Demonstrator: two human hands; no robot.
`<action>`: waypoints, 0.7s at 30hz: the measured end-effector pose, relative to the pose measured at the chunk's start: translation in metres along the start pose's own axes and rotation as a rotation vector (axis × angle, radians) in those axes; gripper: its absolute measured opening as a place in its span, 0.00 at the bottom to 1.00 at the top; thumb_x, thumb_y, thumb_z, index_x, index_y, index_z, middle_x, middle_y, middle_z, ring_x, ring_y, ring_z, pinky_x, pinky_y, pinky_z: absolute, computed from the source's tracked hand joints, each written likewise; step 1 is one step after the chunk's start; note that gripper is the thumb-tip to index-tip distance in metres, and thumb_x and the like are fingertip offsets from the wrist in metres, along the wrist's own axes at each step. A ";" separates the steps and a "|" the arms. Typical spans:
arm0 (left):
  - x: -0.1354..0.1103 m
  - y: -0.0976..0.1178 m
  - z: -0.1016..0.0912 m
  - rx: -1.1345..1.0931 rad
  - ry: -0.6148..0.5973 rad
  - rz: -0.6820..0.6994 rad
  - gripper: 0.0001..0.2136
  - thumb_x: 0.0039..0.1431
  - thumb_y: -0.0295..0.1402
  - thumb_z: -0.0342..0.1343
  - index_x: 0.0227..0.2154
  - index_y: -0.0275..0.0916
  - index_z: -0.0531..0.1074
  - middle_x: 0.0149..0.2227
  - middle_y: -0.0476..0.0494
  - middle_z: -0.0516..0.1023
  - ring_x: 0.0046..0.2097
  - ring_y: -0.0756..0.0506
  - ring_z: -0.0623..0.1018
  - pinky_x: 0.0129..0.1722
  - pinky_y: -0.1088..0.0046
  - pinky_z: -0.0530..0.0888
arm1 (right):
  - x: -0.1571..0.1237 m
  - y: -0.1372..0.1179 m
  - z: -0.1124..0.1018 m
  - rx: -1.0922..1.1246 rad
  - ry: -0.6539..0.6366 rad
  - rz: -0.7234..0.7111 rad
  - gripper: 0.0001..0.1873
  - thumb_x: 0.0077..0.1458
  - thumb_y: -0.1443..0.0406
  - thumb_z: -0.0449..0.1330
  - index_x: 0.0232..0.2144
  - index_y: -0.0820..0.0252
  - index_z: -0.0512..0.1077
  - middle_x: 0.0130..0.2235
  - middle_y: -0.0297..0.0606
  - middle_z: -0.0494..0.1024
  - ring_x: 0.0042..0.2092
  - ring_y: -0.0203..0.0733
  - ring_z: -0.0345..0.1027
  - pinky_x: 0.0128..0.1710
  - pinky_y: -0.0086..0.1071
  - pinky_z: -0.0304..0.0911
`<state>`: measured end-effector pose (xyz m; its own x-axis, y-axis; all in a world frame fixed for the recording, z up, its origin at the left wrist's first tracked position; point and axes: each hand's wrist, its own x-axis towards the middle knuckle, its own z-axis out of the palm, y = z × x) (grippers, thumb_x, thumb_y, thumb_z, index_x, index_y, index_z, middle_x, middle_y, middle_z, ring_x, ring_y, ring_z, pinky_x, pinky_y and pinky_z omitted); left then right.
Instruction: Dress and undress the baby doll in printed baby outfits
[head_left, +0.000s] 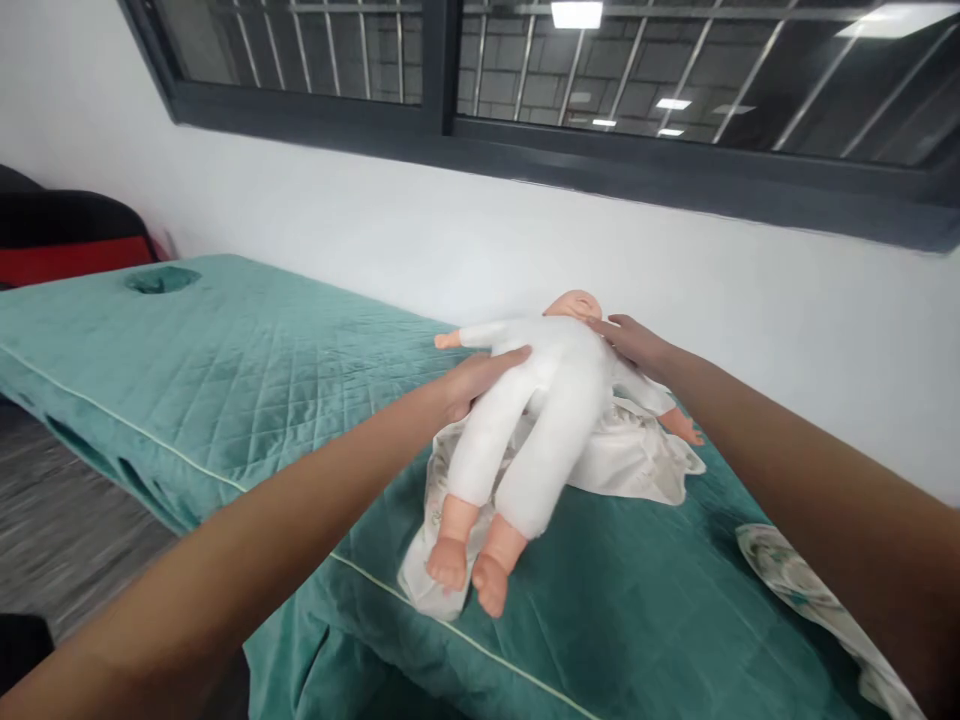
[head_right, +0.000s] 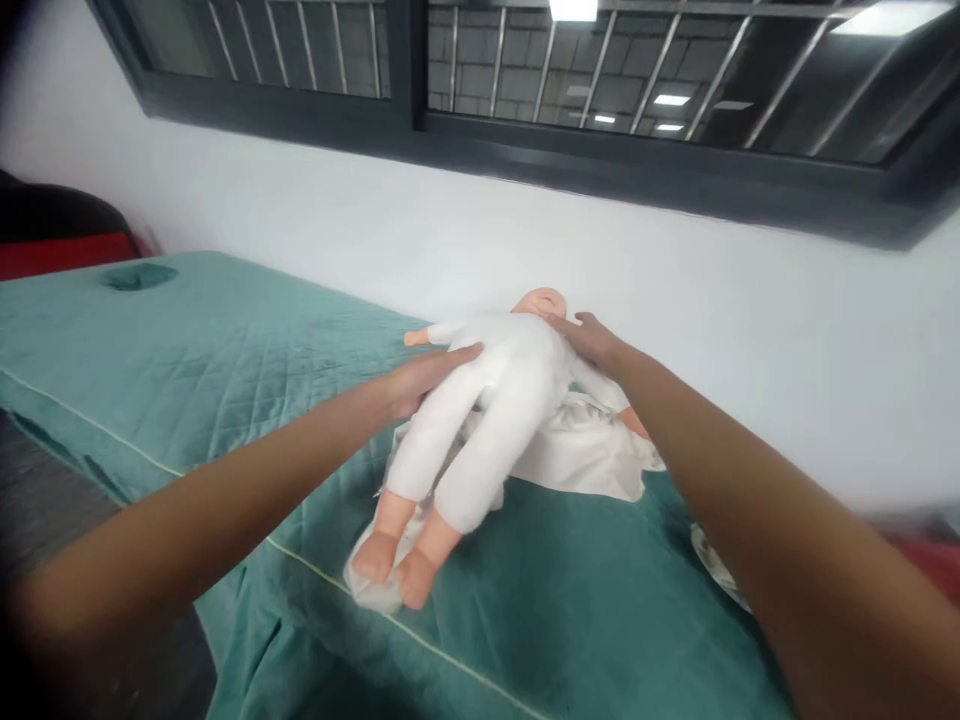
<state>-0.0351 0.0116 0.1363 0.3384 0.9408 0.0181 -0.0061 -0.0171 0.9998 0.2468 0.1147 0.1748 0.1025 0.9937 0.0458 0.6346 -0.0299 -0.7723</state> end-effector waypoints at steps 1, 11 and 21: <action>-0.004 -0.006 -0.016 -0.017 0.010 -0.046 0.29 0.50 0.58 0.56 0.45 0.40 0.77 0.43 0.34 0.83 0.45 0.33 0.82 0.42 0.54 0.80 | 0.003 -0.008 0.020 0.016 -0.046 0.022 0.58 0.43 0.36 0.64 0.67 0.59 0.55 0.62 0.61 0.69 0.56 0.66 0.70 0.53 0.56 0.68; 0.001 -0.043 -0.162 0.010 0.187 -0.222 0.30 0.47 0.58 0.57 0.42 0.37 0.79 0.39 0.30 0.83 0.41 0.32 0.82 0.42 0.55 0.78 | 0.069 -0.076 0.181 0.050 -0.249 -0.002 0.60 0.43 0.41 0.67 0.69 0.63 0.49 0.62 0.60 0.68 0.56 0.62 0.70 0.53 0.52 0.69; 0.014 -0.064 -0.224 0.011 0.447 -0.318 0.28 0.40 0.57 0.61 0.37 0.38 0.80 0.36 0.30 0.83 0.40 0.31 0.81 0.41 0.54 0.77 | 0.097 -0.093 0.251 0.131 -0.351 -0.148 0.45 0.46 0.43 0.67 0.59 0.62 0.64 0.57 0.55 0.74 0.54 0.59 0.71 0.54 0.47 0.69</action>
<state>-0.2403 0.1016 0.0728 -0.1110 0.9522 -0.2847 0.0417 0.2906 0.9559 0.0058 0.2405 0.0919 -0.2647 0.9635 -0.0393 0.5178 0.1077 -0.8487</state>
